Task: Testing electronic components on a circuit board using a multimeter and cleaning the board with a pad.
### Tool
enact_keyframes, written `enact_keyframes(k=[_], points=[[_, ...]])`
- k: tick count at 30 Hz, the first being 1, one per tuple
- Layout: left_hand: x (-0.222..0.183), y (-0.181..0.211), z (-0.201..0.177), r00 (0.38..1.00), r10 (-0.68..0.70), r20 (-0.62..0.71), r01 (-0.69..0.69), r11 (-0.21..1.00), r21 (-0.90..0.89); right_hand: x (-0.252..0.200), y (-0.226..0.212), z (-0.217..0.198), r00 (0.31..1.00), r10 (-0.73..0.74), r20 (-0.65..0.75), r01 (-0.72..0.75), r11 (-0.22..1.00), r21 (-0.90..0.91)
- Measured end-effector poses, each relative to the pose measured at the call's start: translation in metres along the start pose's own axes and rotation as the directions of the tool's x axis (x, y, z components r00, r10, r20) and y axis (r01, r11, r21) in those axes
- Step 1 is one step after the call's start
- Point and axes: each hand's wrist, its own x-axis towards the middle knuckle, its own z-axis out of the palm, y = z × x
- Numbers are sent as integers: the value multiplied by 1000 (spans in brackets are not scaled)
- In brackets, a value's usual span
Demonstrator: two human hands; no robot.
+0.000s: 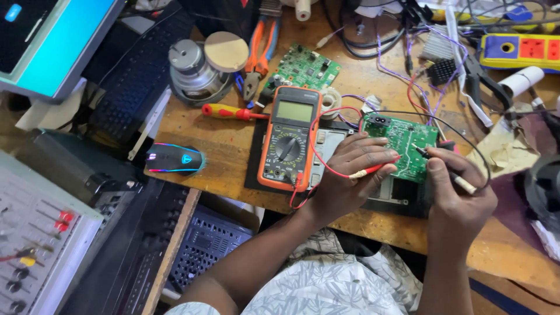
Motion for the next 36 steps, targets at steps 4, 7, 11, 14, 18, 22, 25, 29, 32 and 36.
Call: enact_keyframes(k=[4,7,11,14,18,22,25,29,32,36], points=[[-2,15,1,996,32,-81,-36,998,-52,0,-16,-10,869,-259,422,362,914,-184],[4,41,-3,995,-49,-82,48,999,-11,-7,-21,-11,826,-191,530,326,929,-173],[12,59,-23,954,-244,175,211,960,185,-7,-1,-9,872,-116,475,228,956,-187],[14,86,-56,958,-82,274,7,965,262,-9,-7,1,973,74,217,-61,996,-68],[19,76,-102,988,-144,61,121,951,284,-3,16,2,977,139,160,-154,985,82],[1,32,-127,924,-377,-72,312,628,714,-9,18,6,984,100,145,-100,995,-7],[-2,22,-124,898,-433,-83,346,575,741,-6,21,8,990,43,134,-42,999,-11],[-1,21,-122,928,-359,-95,302,580,757,-6,22,9,991,30,131,-29,1000,-12],[-2,14,-122,944,-312,-106,283,604,745,-10,22,9,991,37,129,-33,999,-36],[0,13,-119,939,-324,-115,296,591,750,-9,35,9,993,58,105,-56,998,-28]])
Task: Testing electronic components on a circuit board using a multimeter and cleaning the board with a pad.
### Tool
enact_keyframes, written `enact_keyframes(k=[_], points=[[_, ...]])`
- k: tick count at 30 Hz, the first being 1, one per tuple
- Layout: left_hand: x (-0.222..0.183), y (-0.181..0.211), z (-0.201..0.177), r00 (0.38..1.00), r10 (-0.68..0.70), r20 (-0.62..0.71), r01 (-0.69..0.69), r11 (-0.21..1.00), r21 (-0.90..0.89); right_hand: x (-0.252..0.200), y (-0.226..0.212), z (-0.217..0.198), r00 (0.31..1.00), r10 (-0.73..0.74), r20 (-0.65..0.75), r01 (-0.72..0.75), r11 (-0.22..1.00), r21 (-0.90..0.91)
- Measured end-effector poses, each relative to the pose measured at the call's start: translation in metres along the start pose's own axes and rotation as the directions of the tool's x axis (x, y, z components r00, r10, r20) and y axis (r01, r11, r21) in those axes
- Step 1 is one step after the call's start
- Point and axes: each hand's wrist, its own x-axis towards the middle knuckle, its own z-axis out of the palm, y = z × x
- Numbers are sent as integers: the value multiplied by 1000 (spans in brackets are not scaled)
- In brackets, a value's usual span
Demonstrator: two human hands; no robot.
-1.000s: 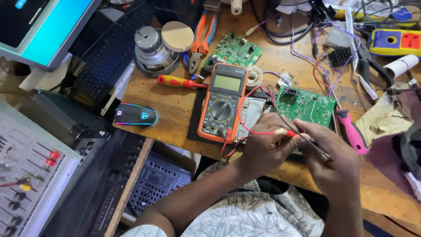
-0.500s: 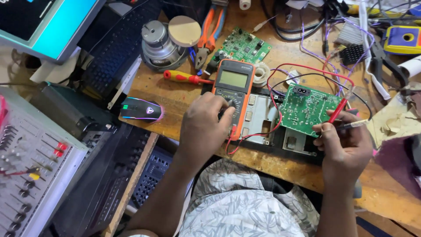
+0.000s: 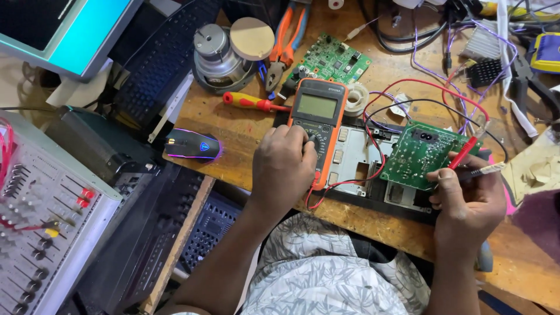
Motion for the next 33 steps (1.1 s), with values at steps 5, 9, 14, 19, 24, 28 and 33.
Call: enact_keyframes(k=[5,9,14,19,24,28,33], points=[[-1,7,5,994,38,-101,-33,999,43,-2,-6,2,998,-55,8,56,997,-49],[-1,9,5,996,27,-80,-19,995,101,-2,-6,3,997,-77,14,78,995,-57],[-2,7,9,995,10,-94,-3,997,75,-2,-4,3,998,-62,1,62,997,-55],[-1,15,5,999,18,-52,-16,999,28,-1,-3,2,999,-50,-6,49,996,-73],[-6,12,-15,963,-208,174,222,973,-65,-1,-3,1,998,-69,3,68,994,-82],[-9,2,-8,998,-69,-14,67,991,-117,-3,-2,1,999,-33,2,33,998,-54],[-7,2,-6,991,71,-117,-88,984,-153,-4,-5,2,998,-66,9,66,995,-74]])
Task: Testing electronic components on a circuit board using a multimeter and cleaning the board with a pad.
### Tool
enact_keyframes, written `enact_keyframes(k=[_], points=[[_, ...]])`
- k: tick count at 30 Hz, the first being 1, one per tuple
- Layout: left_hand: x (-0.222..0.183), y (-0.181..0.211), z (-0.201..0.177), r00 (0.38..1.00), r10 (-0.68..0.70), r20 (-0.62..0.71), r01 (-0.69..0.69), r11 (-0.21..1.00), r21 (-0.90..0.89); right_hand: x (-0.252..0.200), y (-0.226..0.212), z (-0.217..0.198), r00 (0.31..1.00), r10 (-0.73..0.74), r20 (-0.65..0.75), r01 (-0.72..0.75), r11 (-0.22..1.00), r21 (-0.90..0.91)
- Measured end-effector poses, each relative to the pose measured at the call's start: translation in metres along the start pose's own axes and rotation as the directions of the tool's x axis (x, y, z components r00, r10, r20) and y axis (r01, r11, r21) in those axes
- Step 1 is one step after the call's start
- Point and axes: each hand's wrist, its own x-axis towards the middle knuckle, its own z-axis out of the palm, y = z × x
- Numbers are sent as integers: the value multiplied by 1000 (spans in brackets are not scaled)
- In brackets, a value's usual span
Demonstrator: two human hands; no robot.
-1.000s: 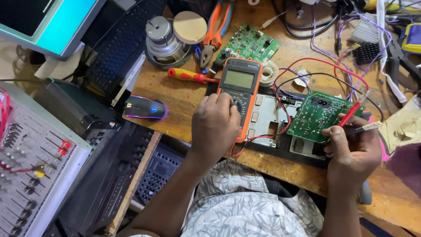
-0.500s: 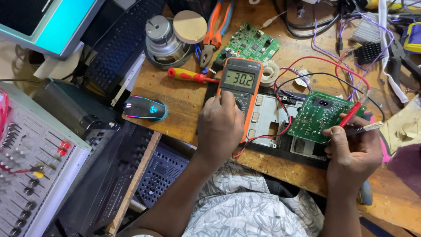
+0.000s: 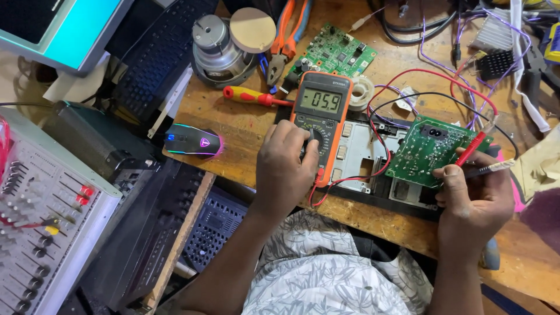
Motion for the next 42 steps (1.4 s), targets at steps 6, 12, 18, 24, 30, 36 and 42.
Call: enact_keyframes(k=[6,12,18,24,30,36,42], points=[[0,-5,-2,999,12,32,-9,997,-79,0,0,1,1000,0,-5,0,1000,19],[0,-7,-1,998,20,56,-15,996,-92,1,2,0,1000,3,-3,-3,1000,8],[4,-4,-6,996,6,91,8,989,-148,1,3,-1,999,39,-13,-39,999,-19],[5,-6,-7,995,30,97,-16,990,-137,2,4,-2,1000,28,-8,-28,1000,-10],[9,18,-17,991,-3,130,9,999,-46,4,0,-3,1000,16,-7,-16,1000,-1],[5,86,0,952,181,247,-29,857,-515,-1,-23,-17,994,102,36,-104,993,56],[-26,82,60,799,-39,601,567,386,-728,-8,-38,-18,955,-95,280,87,995,44]])
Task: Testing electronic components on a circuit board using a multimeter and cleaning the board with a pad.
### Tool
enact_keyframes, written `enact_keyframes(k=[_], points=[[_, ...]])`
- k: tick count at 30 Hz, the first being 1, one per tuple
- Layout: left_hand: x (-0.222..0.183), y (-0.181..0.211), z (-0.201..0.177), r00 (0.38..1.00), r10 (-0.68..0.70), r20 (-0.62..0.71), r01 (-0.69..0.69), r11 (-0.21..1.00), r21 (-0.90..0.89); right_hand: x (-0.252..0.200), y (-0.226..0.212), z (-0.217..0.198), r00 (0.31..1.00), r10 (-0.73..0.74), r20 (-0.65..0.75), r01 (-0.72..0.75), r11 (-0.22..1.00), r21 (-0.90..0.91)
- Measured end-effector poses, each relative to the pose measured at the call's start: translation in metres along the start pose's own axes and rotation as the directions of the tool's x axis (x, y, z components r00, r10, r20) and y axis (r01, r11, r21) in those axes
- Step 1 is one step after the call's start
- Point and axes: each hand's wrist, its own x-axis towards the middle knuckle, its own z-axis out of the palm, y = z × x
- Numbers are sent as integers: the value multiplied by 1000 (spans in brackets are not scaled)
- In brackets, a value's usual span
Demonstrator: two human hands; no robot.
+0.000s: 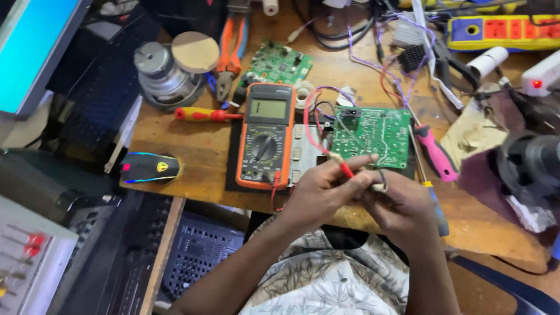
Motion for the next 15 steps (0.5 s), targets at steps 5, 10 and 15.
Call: enact_keyframes(k=[5,10,15], points=[[-1,4,-7,998,-48,-27,40,973,-226,-9,6,-7,966,254,-47,-226,919,322],[-6,22,-17,995,38,97,-69,939,337,-12,23,-29,980,138,147,-168,961,218],[-27,3,-9,930,7,367,-346,353,870,-21,14,-5,947,176,268,-253,925,285]])
